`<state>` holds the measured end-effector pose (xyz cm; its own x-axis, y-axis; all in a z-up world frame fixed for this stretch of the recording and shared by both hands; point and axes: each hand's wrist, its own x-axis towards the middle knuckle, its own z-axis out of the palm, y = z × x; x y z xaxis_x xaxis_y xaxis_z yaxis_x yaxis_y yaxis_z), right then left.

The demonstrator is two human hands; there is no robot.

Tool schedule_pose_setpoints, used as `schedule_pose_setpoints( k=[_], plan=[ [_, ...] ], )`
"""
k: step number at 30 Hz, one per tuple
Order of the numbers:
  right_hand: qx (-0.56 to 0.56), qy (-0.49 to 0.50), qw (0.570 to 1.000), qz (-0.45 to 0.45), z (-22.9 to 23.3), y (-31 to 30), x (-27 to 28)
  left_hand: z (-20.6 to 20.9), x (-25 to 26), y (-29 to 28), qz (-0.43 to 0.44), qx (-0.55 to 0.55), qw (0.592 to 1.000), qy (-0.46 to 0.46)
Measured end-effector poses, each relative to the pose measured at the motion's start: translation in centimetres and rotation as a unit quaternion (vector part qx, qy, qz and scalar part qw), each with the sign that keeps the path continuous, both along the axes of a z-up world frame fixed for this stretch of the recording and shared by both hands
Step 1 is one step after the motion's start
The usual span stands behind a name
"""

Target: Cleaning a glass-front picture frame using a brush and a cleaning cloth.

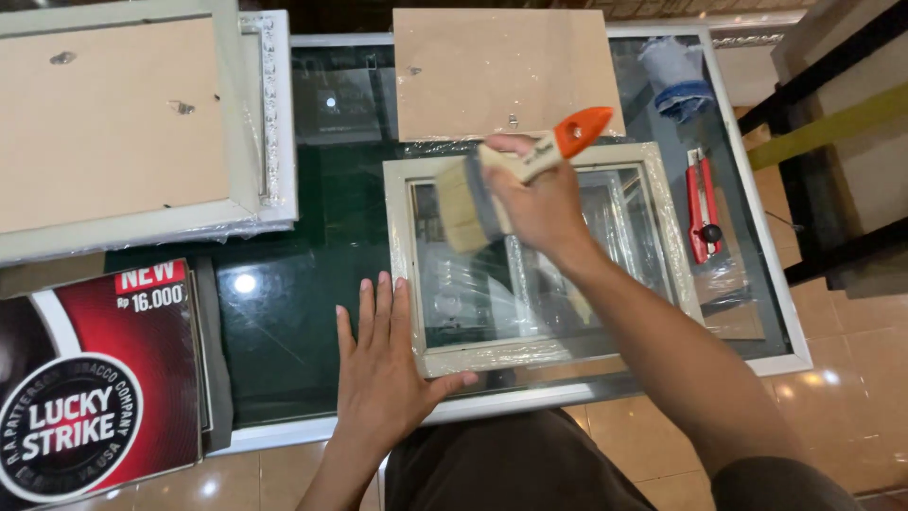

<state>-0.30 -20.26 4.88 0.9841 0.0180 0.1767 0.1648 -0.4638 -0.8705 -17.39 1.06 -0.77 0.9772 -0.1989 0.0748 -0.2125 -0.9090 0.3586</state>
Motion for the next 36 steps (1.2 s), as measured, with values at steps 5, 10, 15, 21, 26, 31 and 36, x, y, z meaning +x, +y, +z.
schedule_pose_setpoints(
  k=[5,10,15,21,26,31,36],
  plan=[
    [-0.232,0.098,0.963,-0.098,6.4,-11.6,-1.4,-0.4,0.2,-0.1,-0.003,-0.002,1.000,0.003],
    [-0.445,0.078,0.885,-0.116,8.6,-14.0,-3.1,-1.0,0.2,0.0,-0.002,0.020,1.000,0.012],
    [-0.163,-0.260,0.951,-0.045,9.9,-11.7,-7.0,-0.5,0.6,0.5,-0.018,0.012,0.998,0.061],
    [0.118,0.044,0.991,-0.052,2.6,0.1,-9.7,0.8,1.7,0.8,-0.052,-0.002,0.997,0.053],
    [0.080,0.030,0.996,0.035,1.5,1.9,-10.0,-0.3,1.7,0.6,-0.043,0.023,0.998,0.031],
    [-0.058,0.016,0.998,-0.007,1.9,-11.2,-10.4,-0.6,1.6,0.7,-0.039,0.018,0.999,0.030],
    [-0.197,0.020,0.968,-0.152,6.3,-18.5,-12.3,-1.1,1.6,0.8,-0.043,0.042,0.998,0.023]
  ],
)
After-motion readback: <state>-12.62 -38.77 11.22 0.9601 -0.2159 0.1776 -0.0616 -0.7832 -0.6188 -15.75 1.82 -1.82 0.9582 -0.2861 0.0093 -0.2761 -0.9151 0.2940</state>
